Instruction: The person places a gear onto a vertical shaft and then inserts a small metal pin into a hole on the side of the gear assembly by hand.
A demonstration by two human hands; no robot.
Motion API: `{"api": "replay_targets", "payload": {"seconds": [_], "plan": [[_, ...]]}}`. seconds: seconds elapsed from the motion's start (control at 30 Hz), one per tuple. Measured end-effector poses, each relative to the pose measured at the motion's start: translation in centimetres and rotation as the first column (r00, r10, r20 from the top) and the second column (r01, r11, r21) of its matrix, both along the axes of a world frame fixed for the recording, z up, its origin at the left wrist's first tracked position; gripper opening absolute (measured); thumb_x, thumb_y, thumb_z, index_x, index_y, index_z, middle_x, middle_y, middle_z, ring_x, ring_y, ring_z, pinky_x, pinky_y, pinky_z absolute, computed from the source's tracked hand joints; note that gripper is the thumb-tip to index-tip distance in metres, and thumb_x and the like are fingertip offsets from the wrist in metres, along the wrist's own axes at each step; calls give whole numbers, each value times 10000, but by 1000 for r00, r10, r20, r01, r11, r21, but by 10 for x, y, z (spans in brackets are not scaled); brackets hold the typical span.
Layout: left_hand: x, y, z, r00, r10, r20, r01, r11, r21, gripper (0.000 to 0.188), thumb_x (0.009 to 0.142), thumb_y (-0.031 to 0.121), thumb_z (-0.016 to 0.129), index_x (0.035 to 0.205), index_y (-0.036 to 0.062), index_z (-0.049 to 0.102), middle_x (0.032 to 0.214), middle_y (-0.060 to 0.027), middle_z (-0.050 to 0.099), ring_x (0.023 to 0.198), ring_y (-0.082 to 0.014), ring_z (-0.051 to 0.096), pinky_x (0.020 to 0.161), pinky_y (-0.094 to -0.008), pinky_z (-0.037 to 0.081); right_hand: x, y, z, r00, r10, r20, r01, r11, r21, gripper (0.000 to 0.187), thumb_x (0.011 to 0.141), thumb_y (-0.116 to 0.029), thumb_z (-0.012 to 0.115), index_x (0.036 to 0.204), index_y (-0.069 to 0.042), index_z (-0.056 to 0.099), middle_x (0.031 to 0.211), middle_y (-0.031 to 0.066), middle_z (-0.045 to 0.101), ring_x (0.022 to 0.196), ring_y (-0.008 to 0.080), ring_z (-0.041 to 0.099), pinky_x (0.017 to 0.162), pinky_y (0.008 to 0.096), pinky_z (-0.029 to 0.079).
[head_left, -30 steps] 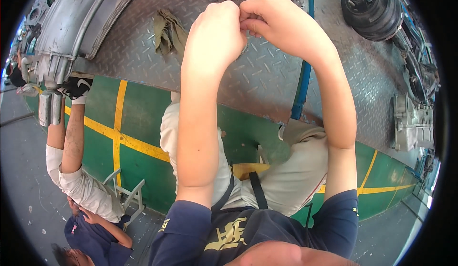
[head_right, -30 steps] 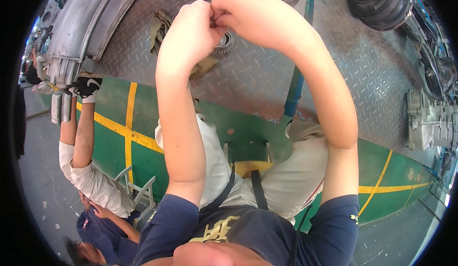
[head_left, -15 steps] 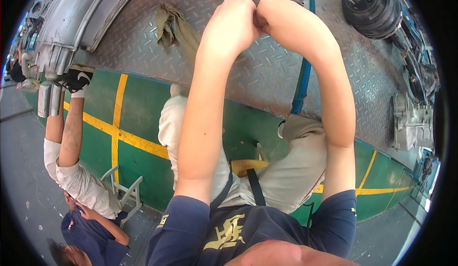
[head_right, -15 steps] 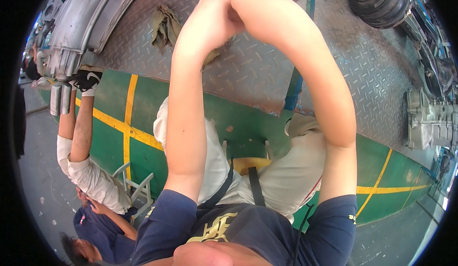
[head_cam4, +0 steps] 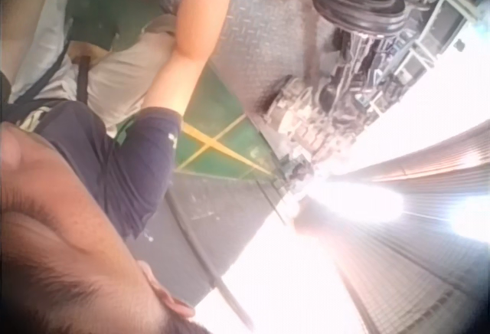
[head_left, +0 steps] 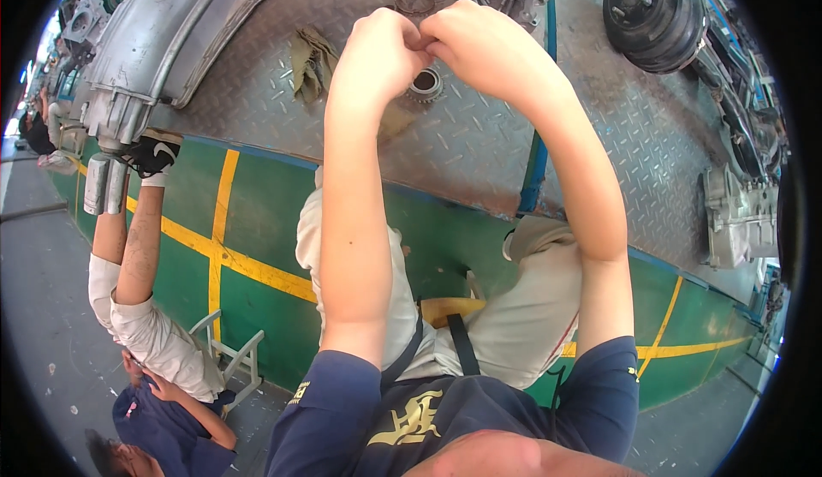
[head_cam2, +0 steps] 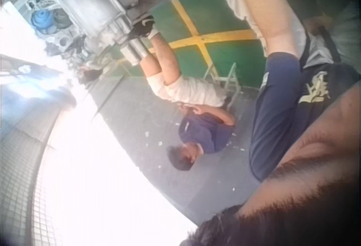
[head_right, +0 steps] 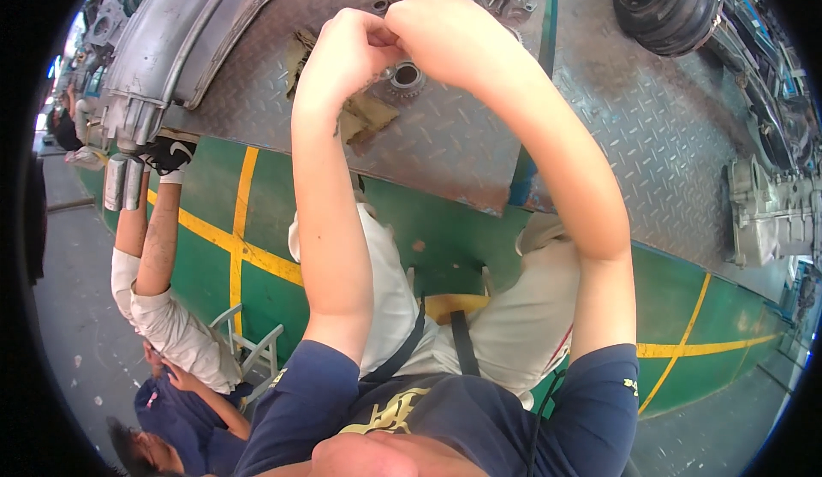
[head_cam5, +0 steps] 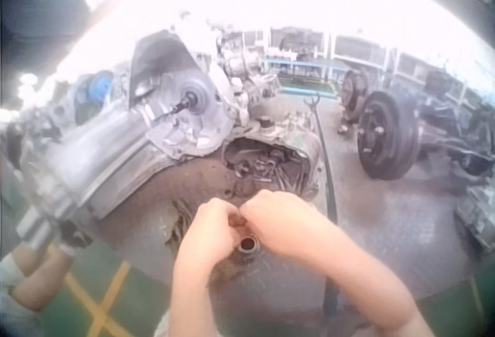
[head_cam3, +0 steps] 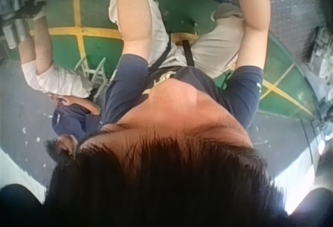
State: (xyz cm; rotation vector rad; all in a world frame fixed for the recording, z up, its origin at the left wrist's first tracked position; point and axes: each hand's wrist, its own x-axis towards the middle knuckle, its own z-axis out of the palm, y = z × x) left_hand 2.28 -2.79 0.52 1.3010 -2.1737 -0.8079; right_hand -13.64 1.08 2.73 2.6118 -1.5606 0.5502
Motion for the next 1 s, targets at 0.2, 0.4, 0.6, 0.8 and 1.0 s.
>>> {"api": "replay_targets", "payload": {"seconds": [0.2,0.4,0.6,0.8,1.0], "plan": [[3,-5,-7,999,55,1,-55,998,-22,228,736,65,769,947,-5,721,813,-120,721,750,-180,675,763,-324,532,8,-8,-1,999,8,48,-12,996,89,135,798,-74,629,900,-17,695,882,186,693,884,350,681,763,432,555],[-1,-1,-4,994,88,-65,-92,995,-50,199,722,102,739,908,32,743,896,-213,706,883,-341,702,805,-389,550,6,-3,15,998,28,60,-29,999,19,126,787,-93,631,870,-20,691,879,175,693,845,346,677,766,427,546],[-4,2,-3,999,28,37,-24,994,-109,326,697,174,786,951,-12,700,885,-235,690,877,-361,698,772,-384,541,9,-7,18,989,108,103,-114,992,58,112,757,-70,620,833,-19,685,822,163,689,829,336,675,755,418,540],[-2,2,-5,997,47,65,-41,995,-89,324,683,170,783,942,-8,707,896,-248,682,901,-370,694,776,-391,543,8,-8,11,973,156,171,-165,986,36,88,765,-64,632,812,8,646,732,183,648,720,341,652,684,381,521],[-1,2,-5,995,80,60,-75,995,-69,249,693,144,745,911,25,729,919,-225,691,909,-372,683,800,-411,552,10,-10,6,968,150,201,-157,987,20,90,772,-64,631,813,17,634,737,192,645,726,357,647,681,384,518]]}}
